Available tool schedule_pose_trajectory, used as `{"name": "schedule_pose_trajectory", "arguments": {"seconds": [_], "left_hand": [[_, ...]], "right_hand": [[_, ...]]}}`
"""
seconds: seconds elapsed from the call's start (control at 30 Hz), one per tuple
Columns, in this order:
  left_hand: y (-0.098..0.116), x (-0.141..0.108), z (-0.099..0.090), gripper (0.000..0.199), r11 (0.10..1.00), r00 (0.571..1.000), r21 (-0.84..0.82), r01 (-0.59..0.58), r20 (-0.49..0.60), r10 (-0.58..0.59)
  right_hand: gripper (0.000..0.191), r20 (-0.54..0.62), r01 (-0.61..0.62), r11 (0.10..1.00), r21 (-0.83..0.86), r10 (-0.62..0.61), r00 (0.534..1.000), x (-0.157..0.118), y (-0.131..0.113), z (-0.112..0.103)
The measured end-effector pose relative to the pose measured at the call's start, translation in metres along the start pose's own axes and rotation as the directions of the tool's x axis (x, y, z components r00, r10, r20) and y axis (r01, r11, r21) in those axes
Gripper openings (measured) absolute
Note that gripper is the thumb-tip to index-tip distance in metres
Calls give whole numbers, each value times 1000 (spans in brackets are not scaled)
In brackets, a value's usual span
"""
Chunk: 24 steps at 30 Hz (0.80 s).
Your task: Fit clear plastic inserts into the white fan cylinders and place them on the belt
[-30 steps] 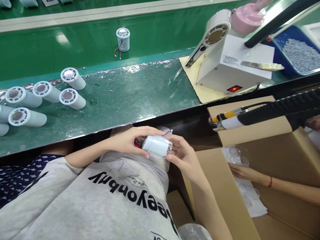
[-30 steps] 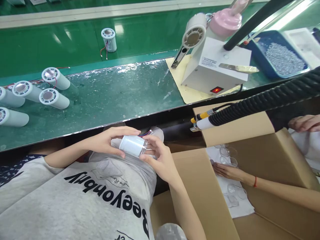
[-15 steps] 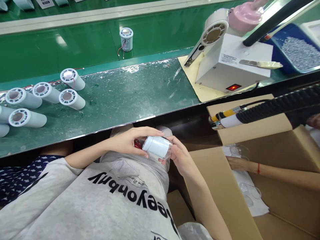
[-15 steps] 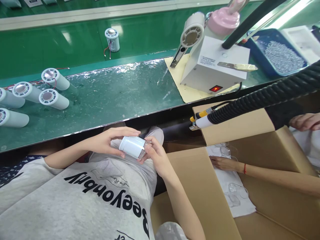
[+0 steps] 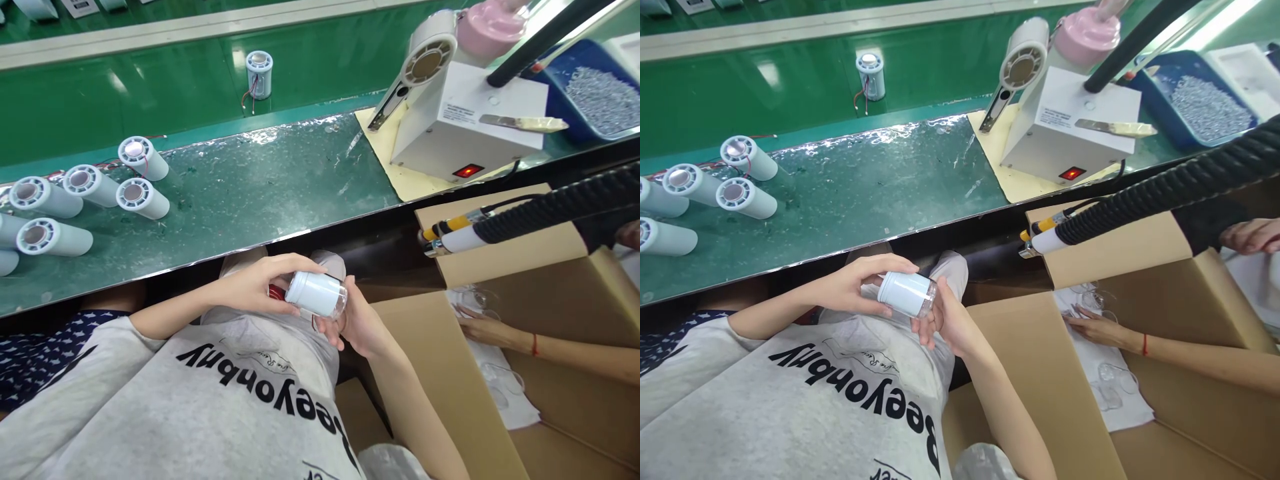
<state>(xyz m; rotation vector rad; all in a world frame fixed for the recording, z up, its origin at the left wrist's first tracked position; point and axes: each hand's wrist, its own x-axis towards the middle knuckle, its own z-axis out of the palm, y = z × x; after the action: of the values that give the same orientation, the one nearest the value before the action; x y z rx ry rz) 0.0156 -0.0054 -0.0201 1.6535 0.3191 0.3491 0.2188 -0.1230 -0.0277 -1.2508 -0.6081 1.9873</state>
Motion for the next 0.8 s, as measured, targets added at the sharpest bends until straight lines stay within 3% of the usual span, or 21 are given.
{"name": "schedule_pose_trajectory", "arguments": {"seconds": [0.07, 0.1, 0.17, 0.2, 0.27, 0.3, 0.33, 0.37, 0.4, 0.5, 0.57, 0.67, 0.8], "left_hand": [[4, -1, 2, 67, 996, 996, -49, 75, -35, -77], [6, -1, 3, 69, 991, 992, -81, 110, -46, -113], [9, -1, 4, 70, 975, 984, -152, 161, -46, -170], [9, -2, 4, 71, 967, 981, -181, 179, -36, -189], [10, -1, 3, 72, 957, 976, -202, 209, -16, -217], [11, -1, 3, 72, 957, 975, -194, 218, -10, -224], [11, -1, 2, 73, 959, 974, -178, 221, -6, -225], [11, 0, 1, 74, 963, 976, -160, 216, -4, -220], [11, 0, -1, 75, 969, 979, -143, 201, -3, -204], [12, 1, -4, 74, 985, 993, -129, 114, 27, -111], [12, 1, -6, 71, 985, 995, -147, 90, 52, -83], [10, 1, -7, 73, 963, 985, -214, 165, 82, -150], [-3, 1, -1, 83, 914, 962, -306, 268, 128, -239]], "right_hand": [[73, -109, 141, 982, -122, -154, 982, 0, 7, -5], [60, -189, 247, 942, -228, -292, 938, 0, 10, -8], [31, -236, 447, 736, -509, -619, 749, -1, 15, -14], [25, -161, 515, 574, -636, -752, 639, -2, 17, -17], [38, 99, 606, 239, -759, -877, 470, -4, 18, -22], [45, 211, 637, 123, -761, -881, 423, -5, 17, -23], [48, 278, 660, 66, -748, -872, 402, -6, 16, -23], [49, 291, 678, 76, -731, -864, 410, -7, 15, -23], [49, 260, 690, 148, -709, -854, 451, -8, 14, -23], [54, 82, 653, 520, -551, -745, 662, -11, 12, -21], [58, 0, 590, 679, -437, -656, 755, -13, 13, -21], [57, -77, 513, 763, -393, -584, 808, -15, 14, -22], [57, -134, 408, 807, -428, -503, 854, -11, 17, -17]]}}
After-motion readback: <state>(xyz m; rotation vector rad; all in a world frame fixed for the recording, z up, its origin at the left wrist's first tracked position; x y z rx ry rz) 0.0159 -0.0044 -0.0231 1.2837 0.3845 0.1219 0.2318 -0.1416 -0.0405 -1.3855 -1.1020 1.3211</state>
